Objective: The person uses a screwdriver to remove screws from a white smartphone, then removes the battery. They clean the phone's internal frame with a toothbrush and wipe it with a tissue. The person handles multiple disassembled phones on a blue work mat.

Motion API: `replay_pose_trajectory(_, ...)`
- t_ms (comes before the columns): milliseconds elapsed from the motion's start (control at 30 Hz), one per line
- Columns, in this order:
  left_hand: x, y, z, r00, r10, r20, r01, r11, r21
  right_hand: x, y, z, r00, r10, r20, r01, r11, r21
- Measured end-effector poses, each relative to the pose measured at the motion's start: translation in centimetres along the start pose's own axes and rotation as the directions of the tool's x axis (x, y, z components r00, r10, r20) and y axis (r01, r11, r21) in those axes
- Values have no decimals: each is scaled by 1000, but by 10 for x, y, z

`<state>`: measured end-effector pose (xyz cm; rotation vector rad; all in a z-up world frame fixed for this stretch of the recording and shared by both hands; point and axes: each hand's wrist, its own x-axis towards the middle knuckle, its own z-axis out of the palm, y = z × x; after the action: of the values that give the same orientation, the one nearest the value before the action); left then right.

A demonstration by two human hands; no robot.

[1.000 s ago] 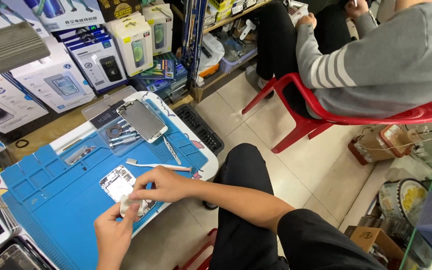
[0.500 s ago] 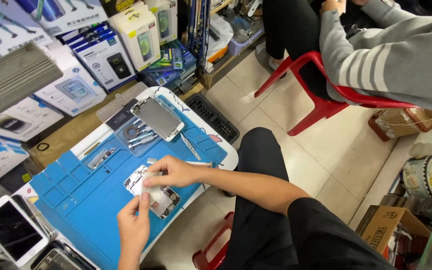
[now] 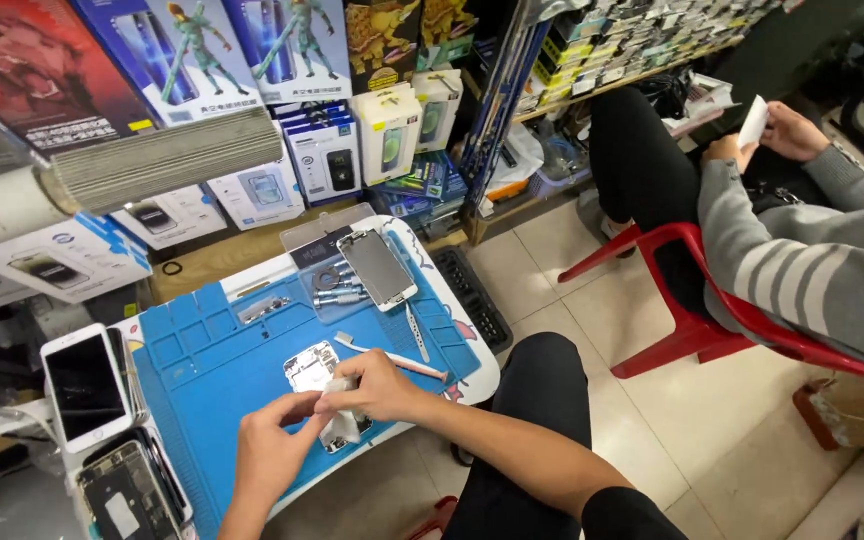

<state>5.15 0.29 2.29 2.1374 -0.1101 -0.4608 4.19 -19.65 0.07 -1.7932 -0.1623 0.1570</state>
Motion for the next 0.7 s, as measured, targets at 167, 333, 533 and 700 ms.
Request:
replay_pose_trajectory(167,-19,-38,21,982,49,-183,-87,974,-207,-2,17,22,998,-34,52,30,997,76)
replay_pose_trajectory(333,-13,-63,35,994,-105,-36,59,772,-633,-1,20,27,999,49,6,-49,999,18)
replay_pose_trajectory(533,-11,-95,49,995,-96,-6,59,666,-744,14,103,36,962,268,53,-271,961,62)
replay_pose_trajectory(700,-18,-97,36,989,-146,-37,81,719,-690,20,65,48,955,280,98,-286,957,49)
